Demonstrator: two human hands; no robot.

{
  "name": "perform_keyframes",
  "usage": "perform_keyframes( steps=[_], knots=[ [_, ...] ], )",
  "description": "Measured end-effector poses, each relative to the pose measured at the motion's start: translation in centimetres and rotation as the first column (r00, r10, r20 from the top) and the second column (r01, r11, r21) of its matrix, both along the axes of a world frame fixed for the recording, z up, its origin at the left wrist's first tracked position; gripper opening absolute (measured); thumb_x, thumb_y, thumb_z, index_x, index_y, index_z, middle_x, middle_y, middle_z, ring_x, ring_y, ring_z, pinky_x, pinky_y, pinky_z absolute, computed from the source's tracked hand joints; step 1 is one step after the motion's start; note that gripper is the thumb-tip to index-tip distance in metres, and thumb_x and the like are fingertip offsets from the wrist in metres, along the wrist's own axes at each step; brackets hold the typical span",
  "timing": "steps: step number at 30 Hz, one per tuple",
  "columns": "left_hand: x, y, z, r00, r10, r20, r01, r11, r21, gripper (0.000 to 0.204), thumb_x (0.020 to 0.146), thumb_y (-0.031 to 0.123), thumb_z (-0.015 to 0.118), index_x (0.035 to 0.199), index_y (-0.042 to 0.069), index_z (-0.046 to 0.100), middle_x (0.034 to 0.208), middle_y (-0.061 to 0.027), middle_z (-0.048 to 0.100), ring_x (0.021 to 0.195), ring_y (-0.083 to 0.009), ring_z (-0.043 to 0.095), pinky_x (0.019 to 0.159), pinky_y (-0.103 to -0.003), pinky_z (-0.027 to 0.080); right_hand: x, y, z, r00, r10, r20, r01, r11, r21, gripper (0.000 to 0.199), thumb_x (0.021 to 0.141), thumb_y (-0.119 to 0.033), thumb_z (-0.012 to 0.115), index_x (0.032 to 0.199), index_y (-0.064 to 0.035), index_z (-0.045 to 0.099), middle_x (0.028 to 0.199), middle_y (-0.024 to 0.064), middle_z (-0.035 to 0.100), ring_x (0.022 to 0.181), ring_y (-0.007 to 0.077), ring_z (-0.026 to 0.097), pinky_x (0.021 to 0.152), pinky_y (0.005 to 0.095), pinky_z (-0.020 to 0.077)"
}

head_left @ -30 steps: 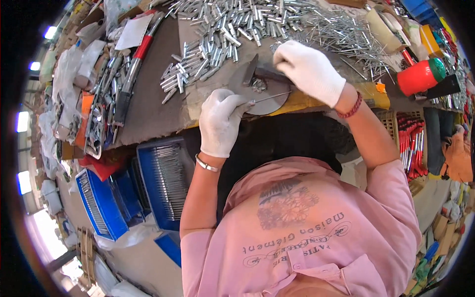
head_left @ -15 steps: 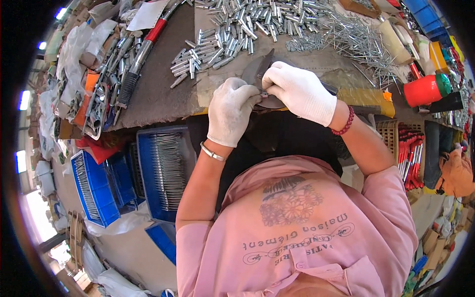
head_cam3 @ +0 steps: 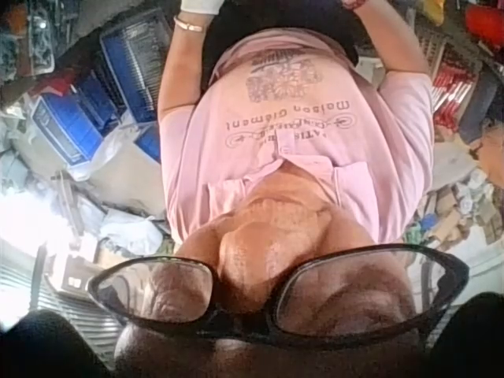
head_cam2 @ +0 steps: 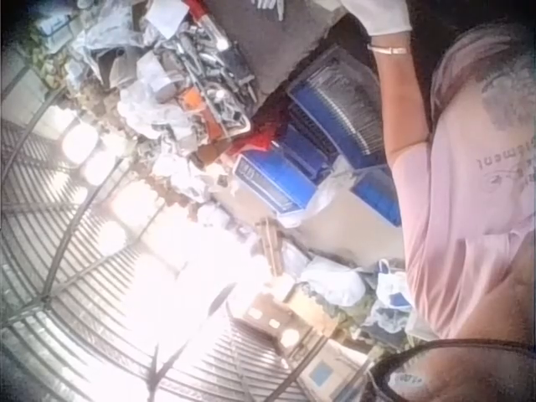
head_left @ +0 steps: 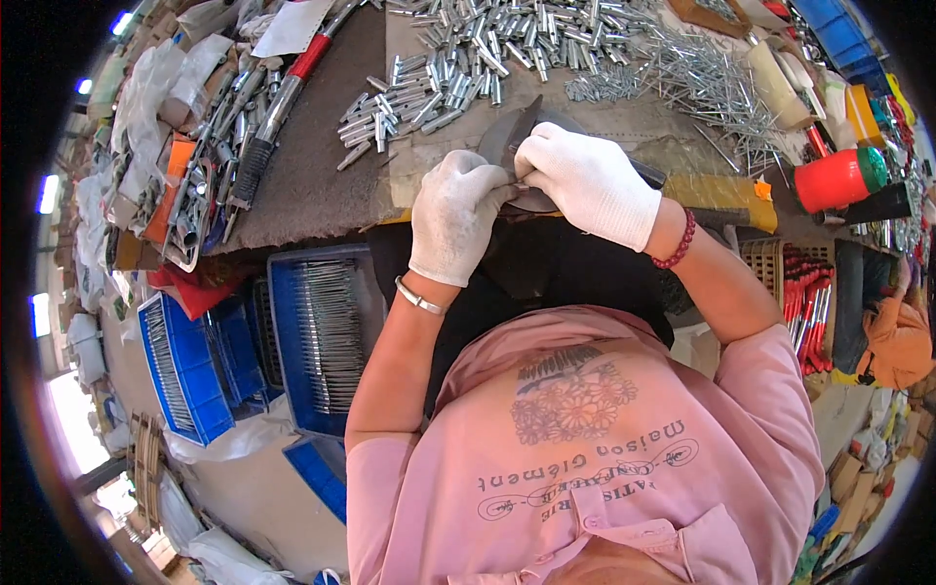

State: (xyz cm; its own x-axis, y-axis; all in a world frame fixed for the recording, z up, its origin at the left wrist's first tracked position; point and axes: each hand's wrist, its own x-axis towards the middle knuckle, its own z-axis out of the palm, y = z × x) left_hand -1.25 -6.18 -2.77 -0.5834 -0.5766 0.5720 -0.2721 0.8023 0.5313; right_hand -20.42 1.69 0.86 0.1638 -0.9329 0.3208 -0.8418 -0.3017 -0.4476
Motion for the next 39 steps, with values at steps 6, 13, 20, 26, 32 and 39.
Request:
perform_keyframes(
  steps=[6,13,20,26,32,39],
  knots=[
    [-0.4,-0.1,0.2,1.000,-0.020,-0.025,0.020,1.000,0.007,0.014,0.075,0.008,0.084,0.086,0.009,0.075,0.086,-0.0087,0.065,0.085,-0.0320,0.067,0.074,-0.043,0.053,0.0,0.2,-0.6,0.999,-0.025,-0.029,0.024,0.999,-0.033,0.006,0.095,-0.014,0.065,0.099,-0.0093,0.065,0.101,0.0114,0.063,0.091,0.0355,0.067,0.079,0.0435,0.0552],
    [-0.3,0.1,0.1,1.000,-0.011,-0.022,0.012,0.999,0.039,0.016,0.075,0.007,0.085,0.088,0.008,0.077,0.085,-0.0094,0.065,0.082,-0.0318,0.066,0.073,-0.041,0.054,-2.6,1.3,0.9,0.913,-0.231,-0.337,0.241,0.971,-0.012,0.033,0.089,-0.016,0.073,0.121,-0.0126,0.068,0.099,0.0087,0.066,0.099,0.0311,0.067,0.084,0.0420,0.0563],
    [-0.5,0.1,0.4,0.998,-0.026,-0.053,0.031,0.996,0.081,0.014,0.075,0.008,0.086,0.087,0.009,0.078,0.083,-0.0094,0.065,0.080,-0.0307,0.067,0.070,-0.040,0.053,-3.3,4.6,-0.1,0.934,-0.352,-0.070,0.347,0.935,-0.068,0.039,0.091,-0.007,0.070,0.129,-0.0129,0.069,0.098,0.0127,0.066,0.092,0.0330,0.068,0.080,0.0423,0.0555],
    [0.0,-0.7,-1.6,0.997,-0.053,-0.064,0.060,0.992,0.113,0.017,0.074,0.005,0.086,0.089,0.008,0.078,0.085,-0.0101,0.066,0.081,-0.0305,0.067,0.071,-0.040,0.054,-1.0,8.0,1.4,0.962,-0.221,-0.160,0.219,0.975,-0.035,0.048,0.091,-0.004,0.069,0.137,-0.0177,0.068,0.094,0.0152,0.064,0.080,0.0329,0.068,0.068,0.0397,0.0545],
    [-0.2,-0.4,-0.3,0.998,-0.058,-0.039,0.061,0.995,0.079,0.017,0.075,0.005,0.086,0.089,0.008,0.078,0.086,-0.0100,0.067,0.082,-0.0306,0.067,0.072,-0.040,0.053,-2.0,6.5,0.2,0.966,-0.247,0.075,0.245,0.969,0.039,0.043,0.094,-0.005,0.067,0.135,-0.0150,0.068,0.097,0.0151,0.062,0.085,0.0366,0.066,0.074,0.0404,0.0546],
    [0.3,-0.6,-1.0,0.995,-0.089,-0.052,0.097,0.979,0.181,0.017,0.076,0.010,0.087,0.091,0.008,0.080,0.087,-0.0090,0.067,0.083,-0.0294,0.067,0.073,-0.038,0.053,-3.0,4.7,0.0,0.936,-0.286,-0.207,0.235,0.943,-0.237,0.025,0.089,-0.017,0.076,0.113,-0.0131,0.072,0.096,0.0123,0.061,0.086,0.0322,0.064,0.075,0.0423,0.0537]
  ],
)
